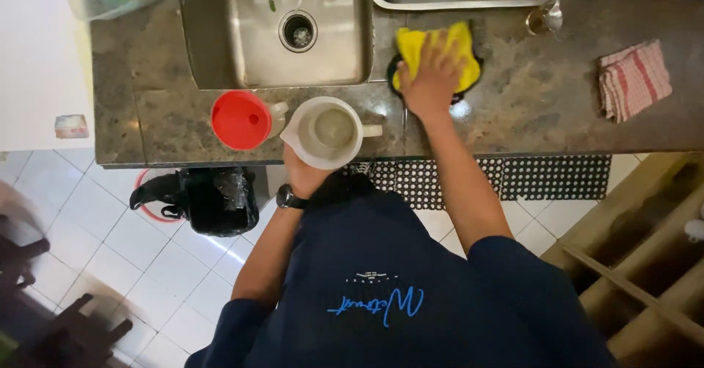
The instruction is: Wiping down a coffee shop counter with a yellow cloth.
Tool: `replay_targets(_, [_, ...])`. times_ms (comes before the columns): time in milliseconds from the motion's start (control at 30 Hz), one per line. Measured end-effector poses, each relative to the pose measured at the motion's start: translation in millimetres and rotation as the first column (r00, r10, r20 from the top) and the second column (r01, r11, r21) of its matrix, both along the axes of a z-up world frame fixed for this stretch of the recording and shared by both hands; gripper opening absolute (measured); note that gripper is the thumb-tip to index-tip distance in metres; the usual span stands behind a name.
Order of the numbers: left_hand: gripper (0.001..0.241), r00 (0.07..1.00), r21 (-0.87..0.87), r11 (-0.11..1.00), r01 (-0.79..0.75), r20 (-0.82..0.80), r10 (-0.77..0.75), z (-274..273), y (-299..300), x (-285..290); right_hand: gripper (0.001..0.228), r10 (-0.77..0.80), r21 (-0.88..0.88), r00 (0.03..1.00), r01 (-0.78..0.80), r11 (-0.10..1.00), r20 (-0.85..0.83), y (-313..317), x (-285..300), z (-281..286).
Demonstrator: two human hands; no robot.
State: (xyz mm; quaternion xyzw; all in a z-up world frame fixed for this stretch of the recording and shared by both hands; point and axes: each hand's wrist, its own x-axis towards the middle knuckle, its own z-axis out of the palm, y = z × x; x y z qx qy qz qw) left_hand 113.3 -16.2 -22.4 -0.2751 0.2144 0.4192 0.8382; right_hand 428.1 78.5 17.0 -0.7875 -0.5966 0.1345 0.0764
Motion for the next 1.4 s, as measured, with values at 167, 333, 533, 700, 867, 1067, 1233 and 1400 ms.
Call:
replay_targets(167, [0.079, 0.968, 0.112, 0.992, 0.052, -0.249, -0.023, 3.0, -4.3, 8.1, 0.069, 0.372, 0.105, 0.928, -0.371, 0.923, 0.002, -27.0, -9.9, -7.7])
replay_targets(333, [0.081, 0.898, 0.209, 0.968, 0.140, -0.439, -0.035, 6.7, -6.9, 13.8, 0.076, 0.249, -0.043, 0.968, -0.250, 0.967, -0.030, -54.4, 46.3, -3.4])
replay_targets(533, [0.083, 0.750, 0.297, 0.932, 0.207, -0.660, 0.044, 4.6, -12.2, 21.4, 0.085, -0.132, -0.108, 0.991, 0.129, 0.986, -0.023, -22.2, 59.5, -13.5])
replay_targets(700, [0.085, 0.570, 0.326, 0.901, 0.286, -0.814, 0.113, 6.3, -14.7, 24.5, 0.090, -0.038, -0.027, 0.999, 0.038, 0.999, 0.014, -7.6, -16.4, 25.9])
replay_targets(867, [0.088, 0.319, 0.322, 0.851, 0.416, -0.927, 0.195, 2.0, -18.6, 28.7, 0.066, 0.353, 0.245, 0.932, -0.362, 0.899, 0.084, -37.1, -16.0, -30.5])
replay_targets(1067, [0.091, 0.073, 0.296, 0.807, 0.511, -0.950, 0.303, -1.7, -23.6, 24.5, 0.071, 0.166, 0.055, 0.986, -0.167, 0.985, 0.011, -96.5, 34.0, -11.1])
replay_targets(1233, [0.094, -0.109, 0.265, 0.787, 0.557, -0.916, 0.386, -0.1, -25.2, 23.8, 0.080, -0.160, -0.076, 0.985, 0.165, 0.983, 0.068, -78.6, 46.7, -20.4])
replay_targets(1400, [0.096, -0.261, 0.194, 0.734, 0.651, -0.851, 0.456, -3.0, -30.6, 16.7, 0.097, -0.450, -0.089, 0.888, 0.458, 0.885, 0.097, -28.6, -35.3, 23.9])
